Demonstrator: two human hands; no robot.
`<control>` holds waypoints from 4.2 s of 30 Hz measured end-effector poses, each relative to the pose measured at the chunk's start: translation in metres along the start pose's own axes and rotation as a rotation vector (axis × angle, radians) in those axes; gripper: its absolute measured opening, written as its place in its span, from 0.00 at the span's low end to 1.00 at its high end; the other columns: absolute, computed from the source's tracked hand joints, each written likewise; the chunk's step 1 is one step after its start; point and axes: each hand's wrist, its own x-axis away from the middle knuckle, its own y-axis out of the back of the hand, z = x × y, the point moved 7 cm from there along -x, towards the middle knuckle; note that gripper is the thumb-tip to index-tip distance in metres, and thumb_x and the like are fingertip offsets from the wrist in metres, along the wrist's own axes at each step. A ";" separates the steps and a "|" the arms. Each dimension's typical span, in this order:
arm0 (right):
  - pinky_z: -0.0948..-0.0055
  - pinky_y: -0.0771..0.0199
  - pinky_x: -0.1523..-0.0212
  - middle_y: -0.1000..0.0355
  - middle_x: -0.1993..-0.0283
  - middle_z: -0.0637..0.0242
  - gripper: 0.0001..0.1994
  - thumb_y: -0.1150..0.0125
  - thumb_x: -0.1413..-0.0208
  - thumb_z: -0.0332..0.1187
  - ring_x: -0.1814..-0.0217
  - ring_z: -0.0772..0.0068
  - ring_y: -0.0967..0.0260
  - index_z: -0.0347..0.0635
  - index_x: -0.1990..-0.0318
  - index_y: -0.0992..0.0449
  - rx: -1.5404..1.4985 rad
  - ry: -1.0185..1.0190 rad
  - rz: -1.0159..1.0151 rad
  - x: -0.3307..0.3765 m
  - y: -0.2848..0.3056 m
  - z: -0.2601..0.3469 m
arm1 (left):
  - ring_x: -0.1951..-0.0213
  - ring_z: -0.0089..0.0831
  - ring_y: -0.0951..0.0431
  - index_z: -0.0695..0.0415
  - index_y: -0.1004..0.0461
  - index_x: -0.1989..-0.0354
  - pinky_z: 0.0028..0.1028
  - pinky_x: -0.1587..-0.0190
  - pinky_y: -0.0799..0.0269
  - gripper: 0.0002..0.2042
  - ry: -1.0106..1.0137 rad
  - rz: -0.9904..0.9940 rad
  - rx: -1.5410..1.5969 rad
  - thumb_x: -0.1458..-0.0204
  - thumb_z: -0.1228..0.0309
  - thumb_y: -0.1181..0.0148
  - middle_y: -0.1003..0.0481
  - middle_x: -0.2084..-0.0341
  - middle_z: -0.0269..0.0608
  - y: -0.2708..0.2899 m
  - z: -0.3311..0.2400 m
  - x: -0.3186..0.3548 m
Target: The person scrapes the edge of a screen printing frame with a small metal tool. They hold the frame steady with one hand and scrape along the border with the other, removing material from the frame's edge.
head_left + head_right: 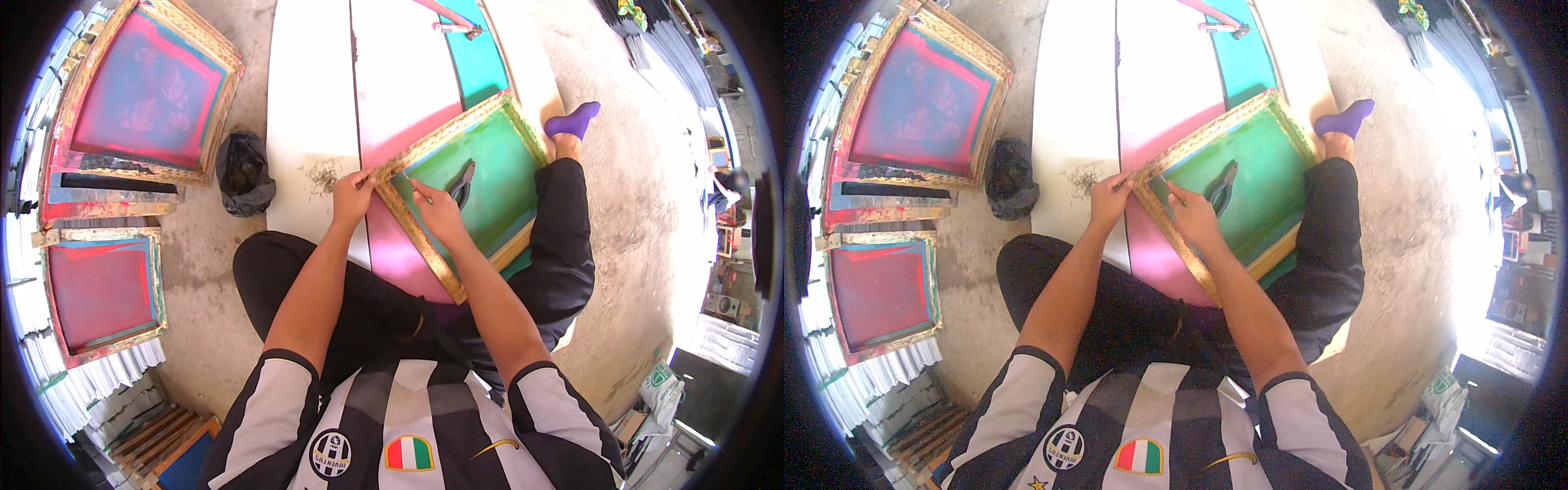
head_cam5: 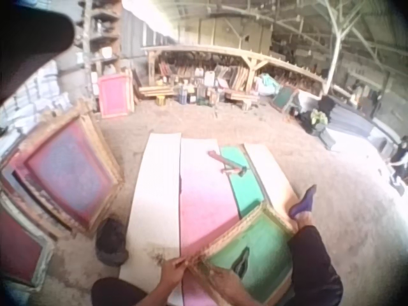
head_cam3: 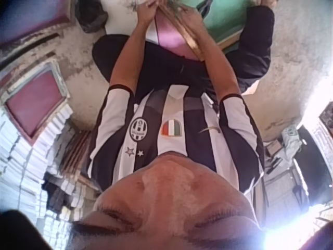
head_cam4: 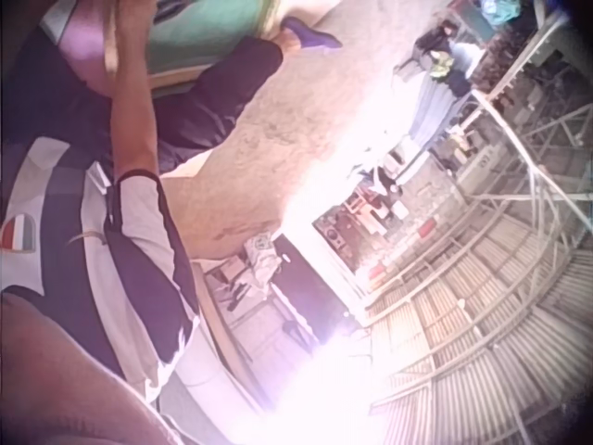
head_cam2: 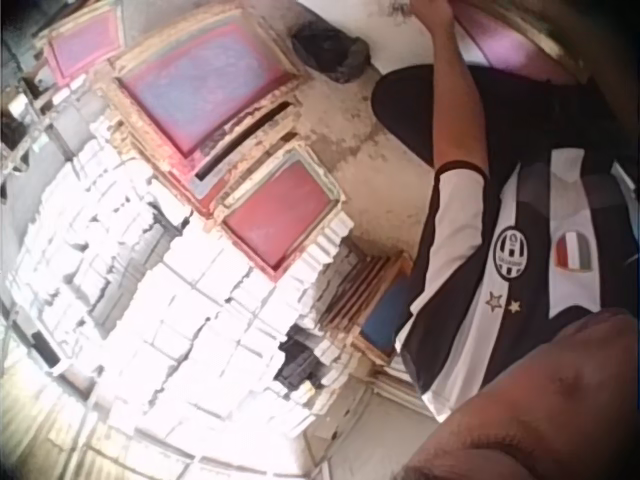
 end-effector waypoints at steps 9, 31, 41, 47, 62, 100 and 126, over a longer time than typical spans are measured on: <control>0.44 0.23 0.48 0.21 0.55 0.44 0.19 0.48 0.34 0.43 0.52 0.38 0.23 0.60 0.36 0.26 0.340 0.029 -0.091 0.003 0.016 0.030 | 0.63 0.31 0.17 0.61 0.19 0.49 0.29 0.56 0.24 0.15 -0.033 -0.012 0.025 0.43 0.71 0.36 0.16 0.63 0.47 -0.002 0.003 0.000; 0.46 0.23 0.47 0.22 0.51 0.43 0.22 0.50 0.36 0.35 0.48 0.41 0.23 0.48 0.35 0.29 0.569 -0.033 0.042 0.000 0.010 0.059 | 0.58 0.37 0.15 0.63 0.19 0.49 0.32 0.52 0.23 0.15 0.013 0.043 -0.030 0.43 0.70 0.37 0.17 0.59 0.54 0.001 -0.004 0.001; 0.51 0.23 0.46 0.21 0.54 0.43 0.20 0.52 0.34 0.37 0.48 0.43 0.23 0.41 0.38 0.26 0.125 -0.093 0.050 -0.014 0.003 0.019 | 0.58 0.37 0.15 0.63 0.19 0.49 0.32 0.53 0.23 0.15 0.009 0.026 -0.076 0.43 0.71 0.37 0.17 0.59 0.54 -0.002 -0.001 -0.001; 0.55 0.22 0.47 0.20 0.56 0.45 0.20 0.48 0.33 0.40 0.51 0.46 0.20 0.45 0.37 0.25 0.362 -0.022 -0.045 0.000 0.001 0.021 | 0.59 0.38 0.15 0.60 0.18 0.50 0.33 0.53 0.23 0.14 -0.103 -0.012 -0.094 0.43 0.69 0.36 0.17 0.60 0.53 -0.001 0.003 -0.004; 0.58 0.26 0.75 0.23 0.73 0.56 0.20 0.44 0.32 0.43 0.76 0.58 0.24 0.56 0.35 0.26 -0.292 -0.167 0.108 -0.019 -0.007 -0.028 | 0.53 0.37 0.16 0.61 0.19 0.48 0.31 0.47 0.25 0.16 -0.009 0.040 -0.019 0.42 0.67 0.36 0.17 0.55 0.52 0.004 -0.005 0.002; 0.41 0.21 0.57 0.21 0.66 0.43 0.21 0.48 0.33 0.45 0.61 0.36 0.22 0.67 0.33 0.31 0.483 0.106 -0.030 -0.003 0.010 0.008 | 0.58 0.33 0.17 0.63 0.19 0.48 0.29 0.53 0.24 0.15 0.073 0.060 0.049 0.42 0.70 0.37 0.16 0.58 0.49 0.003 0.003 0.000; 0.46 0.20 0.59 0.20 0.64 0.47 0.19 0.47 0.33 0.43 0.62 0.37 0.22 0.62 0.36 0.26 0.343 0.270 -0.033 -0.024 0.011 -0.004 | 0.63 0.30 0.17 0.62 0.19 0.49 0.28 0.57 0.23 0.14 -0.002 0.038 -0.025 0.43 0.72 0.36 0.16 0.62 0.49 0.002 -0.011 0.000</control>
